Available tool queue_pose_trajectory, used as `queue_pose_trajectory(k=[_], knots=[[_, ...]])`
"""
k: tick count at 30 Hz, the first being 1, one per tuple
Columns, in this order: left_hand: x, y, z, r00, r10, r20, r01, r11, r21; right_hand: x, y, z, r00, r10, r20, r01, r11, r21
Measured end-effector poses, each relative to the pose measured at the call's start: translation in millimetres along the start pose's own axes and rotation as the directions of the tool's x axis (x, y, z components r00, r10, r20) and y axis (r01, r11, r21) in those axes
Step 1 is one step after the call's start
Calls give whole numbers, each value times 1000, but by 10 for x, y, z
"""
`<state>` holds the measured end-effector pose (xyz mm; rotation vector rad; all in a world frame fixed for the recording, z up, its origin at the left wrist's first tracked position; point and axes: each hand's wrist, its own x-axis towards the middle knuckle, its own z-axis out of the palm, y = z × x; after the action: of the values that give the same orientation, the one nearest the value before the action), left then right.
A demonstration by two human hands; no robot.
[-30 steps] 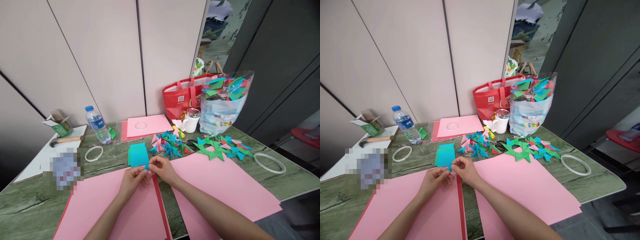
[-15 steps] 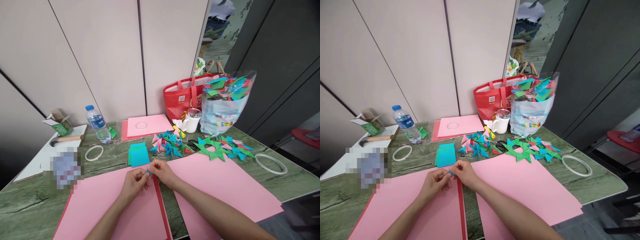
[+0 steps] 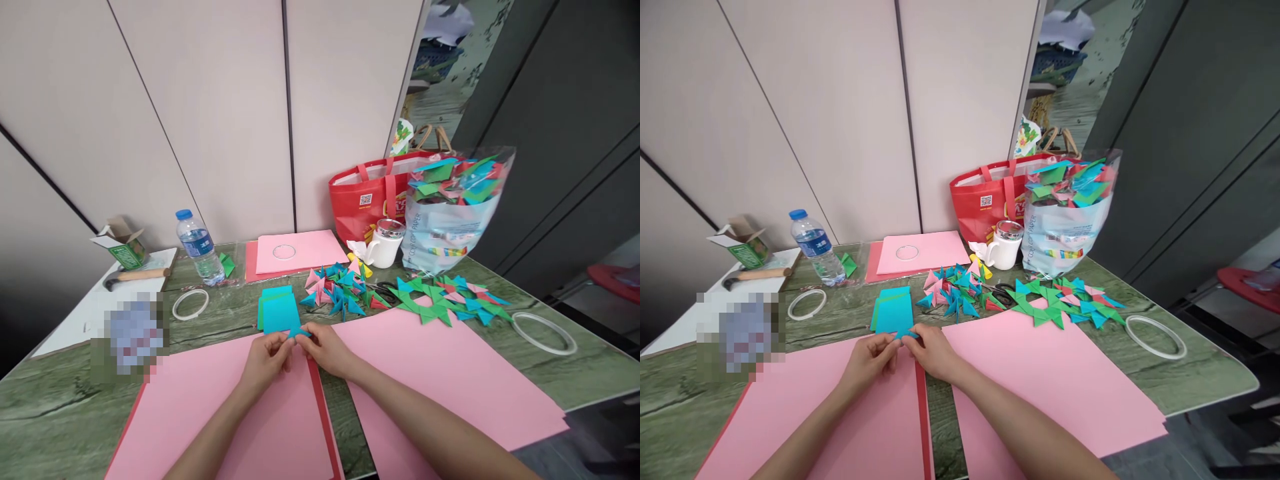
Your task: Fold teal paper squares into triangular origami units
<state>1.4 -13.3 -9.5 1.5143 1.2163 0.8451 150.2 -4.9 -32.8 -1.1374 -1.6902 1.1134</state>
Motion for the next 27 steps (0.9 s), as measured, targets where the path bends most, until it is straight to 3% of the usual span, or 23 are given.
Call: queue_pose_trajectory(k=[4, 10, 13, 15, 16, 18, 21, 24, 27], knots=[[8, 31, -39, 997, 27, -77, -23, 998, 54, 19, 5, -10, 996, 94, 1, -93, 982, 163], [31, 10, -126, 980, 84, -181, -62, 990, 128, 26, -69, -89, 1000, -9, -27, 10, 999, 50], [85, -107, -183, 906, 251, -340, -183, 958, 222, 34, -97, -130, 998, -21, -58, 25, 997, 70], [138, -212, -227, 846, 384, -369, -257, 901, 350, 58, -105, -173, 977, -5, -211, 37, 988, 149], [166, -267, -248, 837, 436, -330, -288, 864, 412, 74, -104, -199, 953, 24, -303, 42, 977, 209], [218, -370, -277, 850, 477, -222, -322, 805, 498, 108, -90, -246, 920, 117, -374, 19, 940, 340], [266, -475, -287, 898, 412, -151, -275, 797, 538, 133, -50, -262, 938, 192, -289, -72, 922, 380], [272, -500, -280, 929, 333, -165, -210, 838, 504, 120, -11, -204, 963, 165, -211, -89, 941, 326], [258, -472, -280, 932, 307, -193, -184, 858, 479, 98, 20, -134, 979, 110, -173, -64, 965, 254]])
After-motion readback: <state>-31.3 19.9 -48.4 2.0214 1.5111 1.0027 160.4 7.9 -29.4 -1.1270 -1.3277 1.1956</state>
